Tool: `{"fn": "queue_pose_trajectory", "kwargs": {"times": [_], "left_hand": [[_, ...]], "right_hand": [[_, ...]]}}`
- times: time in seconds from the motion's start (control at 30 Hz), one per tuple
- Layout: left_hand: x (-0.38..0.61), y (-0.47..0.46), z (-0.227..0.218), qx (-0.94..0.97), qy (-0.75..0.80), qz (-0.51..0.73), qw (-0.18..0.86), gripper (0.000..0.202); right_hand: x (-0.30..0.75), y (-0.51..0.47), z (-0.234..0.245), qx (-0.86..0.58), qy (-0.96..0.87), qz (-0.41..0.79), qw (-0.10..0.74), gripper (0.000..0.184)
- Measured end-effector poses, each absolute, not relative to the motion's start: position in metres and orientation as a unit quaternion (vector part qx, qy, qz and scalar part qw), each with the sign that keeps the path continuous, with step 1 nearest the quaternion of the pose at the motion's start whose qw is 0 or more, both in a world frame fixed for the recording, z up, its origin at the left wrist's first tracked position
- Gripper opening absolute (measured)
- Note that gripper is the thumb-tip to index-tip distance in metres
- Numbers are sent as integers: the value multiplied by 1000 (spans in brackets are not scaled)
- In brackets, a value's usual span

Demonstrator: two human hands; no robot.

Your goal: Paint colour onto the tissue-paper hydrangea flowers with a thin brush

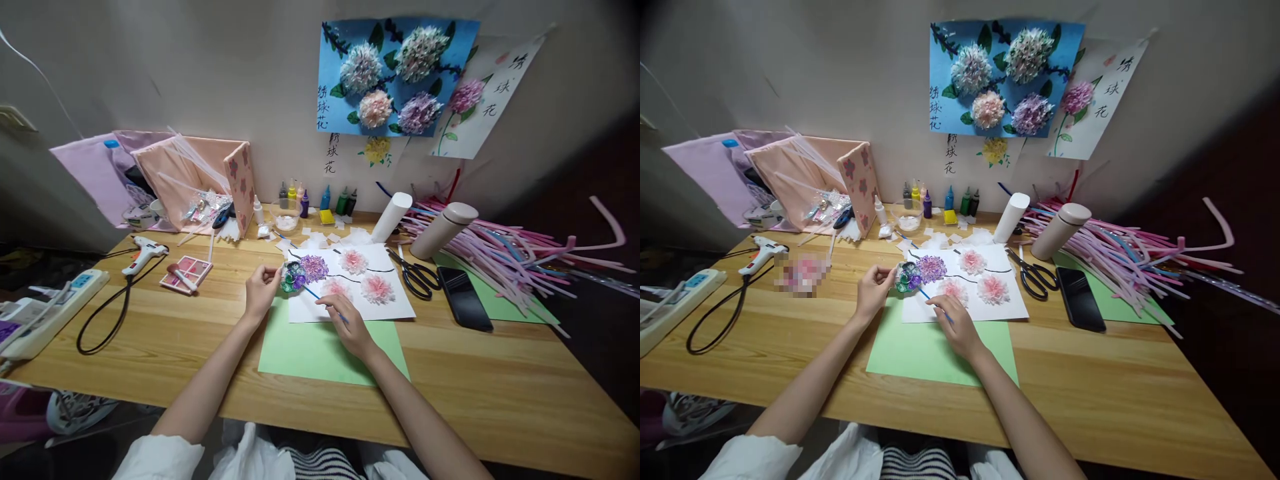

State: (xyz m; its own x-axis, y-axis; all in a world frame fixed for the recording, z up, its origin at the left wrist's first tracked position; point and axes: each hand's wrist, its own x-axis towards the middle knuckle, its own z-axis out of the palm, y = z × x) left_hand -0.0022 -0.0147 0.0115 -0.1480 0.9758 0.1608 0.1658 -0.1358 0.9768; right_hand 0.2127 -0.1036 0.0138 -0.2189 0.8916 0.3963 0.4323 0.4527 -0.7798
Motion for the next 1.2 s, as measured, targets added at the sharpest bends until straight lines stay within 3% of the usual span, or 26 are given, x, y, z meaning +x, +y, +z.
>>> {"fn": "queue_pose_trajectory", "kwargs": {"times": [0.77,1.0,1.2], "left_hand": [[-1,-11,1,502,538,536,414,42],[-5,-4,-7,483,555,524,429,46],[-4,-1,-11,473,566,507,446,47]], "right_hand": [[215,-103,17,-460,-704,262,474,29],[234,-99,19,-522,-561,231,599,36],[250,-85,17,-588,-490,238,598,43]]}}
